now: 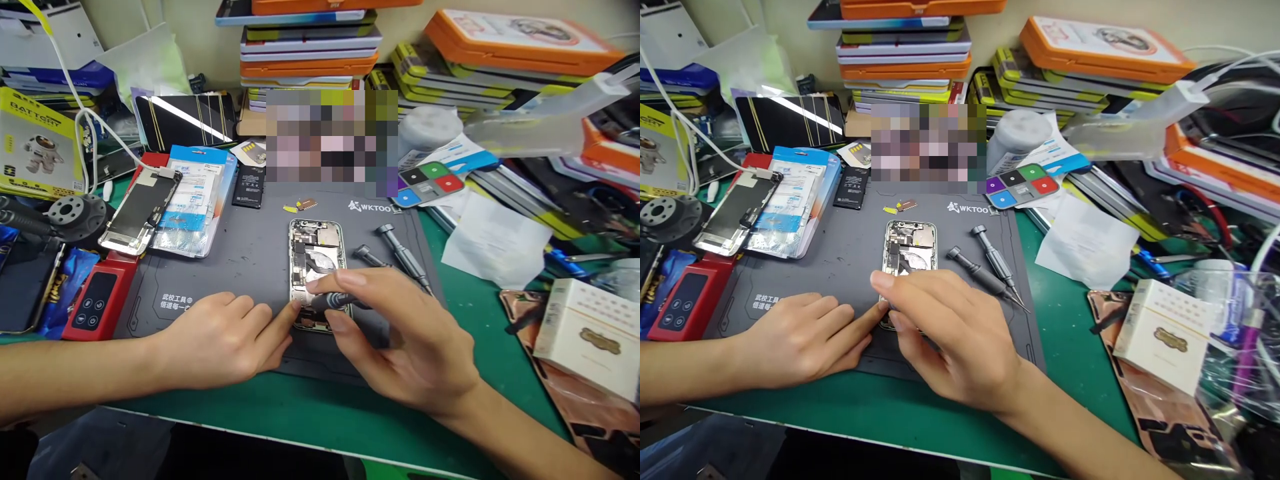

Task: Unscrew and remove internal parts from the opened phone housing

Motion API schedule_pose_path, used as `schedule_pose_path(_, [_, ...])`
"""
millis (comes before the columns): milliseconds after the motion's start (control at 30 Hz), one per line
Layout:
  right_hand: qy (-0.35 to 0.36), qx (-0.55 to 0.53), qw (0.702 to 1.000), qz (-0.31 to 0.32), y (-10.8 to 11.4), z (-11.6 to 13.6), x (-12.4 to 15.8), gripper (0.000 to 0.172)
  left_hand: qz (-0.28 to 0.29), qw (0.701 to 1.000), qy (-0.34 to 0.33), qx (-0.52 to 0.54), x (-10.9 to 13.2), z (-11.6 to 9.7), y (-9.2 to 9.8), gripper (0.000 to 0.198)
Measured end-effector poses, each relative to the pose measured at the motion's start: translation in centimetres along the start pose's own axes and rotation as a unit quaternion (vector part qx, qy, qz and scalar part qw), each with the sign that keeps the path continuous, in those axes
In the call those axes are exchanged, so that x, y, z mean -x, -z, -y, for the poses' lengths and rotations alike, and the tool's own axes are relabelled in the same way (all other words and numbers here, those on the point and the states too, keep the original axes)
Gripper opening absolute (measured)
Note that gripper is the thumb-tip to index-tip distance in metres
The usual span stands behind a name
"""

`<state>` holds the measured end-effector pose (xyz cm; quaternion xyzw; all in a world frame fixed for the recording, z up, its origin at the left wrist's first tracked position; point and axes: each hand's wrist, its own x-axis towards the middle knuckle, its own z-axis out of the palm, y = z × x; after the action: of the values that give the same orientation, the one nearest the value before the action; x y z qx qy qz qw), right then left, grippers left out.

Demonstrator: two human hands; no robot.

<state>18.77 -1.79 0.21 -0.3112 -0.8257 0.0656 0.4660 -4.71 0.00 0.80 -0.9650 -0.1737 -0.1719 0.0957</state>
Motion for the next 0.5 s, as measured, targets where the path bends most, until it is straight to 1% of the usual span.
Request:
schedule_pose_path(100, [-0.037, -0.030, 0.999, 0.011, 0.1, 0.2, 0.1, 0.075, 0.005, 1.000, -0.002, 0.003, -0.2, 0.1, 0.0, 0.036])
schedule_pose_path(167, [-0.045, -0.030, 0.998, 0.014, 0.2, 0.2, 0.0, 0.076, 0.007, 1.000, -0.001, 0.004, -0.2, 0.1, 0.1, 0.035])
schedule_pose_path(367, [-0.006, 0.015, 1.000, 0.006, 0.7, -0.4, -0.1, 0.073, 0.010, 1.000, -0.007, 0.001, -0.3, 0.1, 0.2, 0.036])
schedule_pose_path(500, [-0.006, 0.023, 1.000, 0.017, 1.1, -0.3, -0.3, 0.064, 0.017, 1.000, -0.005, 0.000, -0.2, 0.1, 0.3, 0.036])
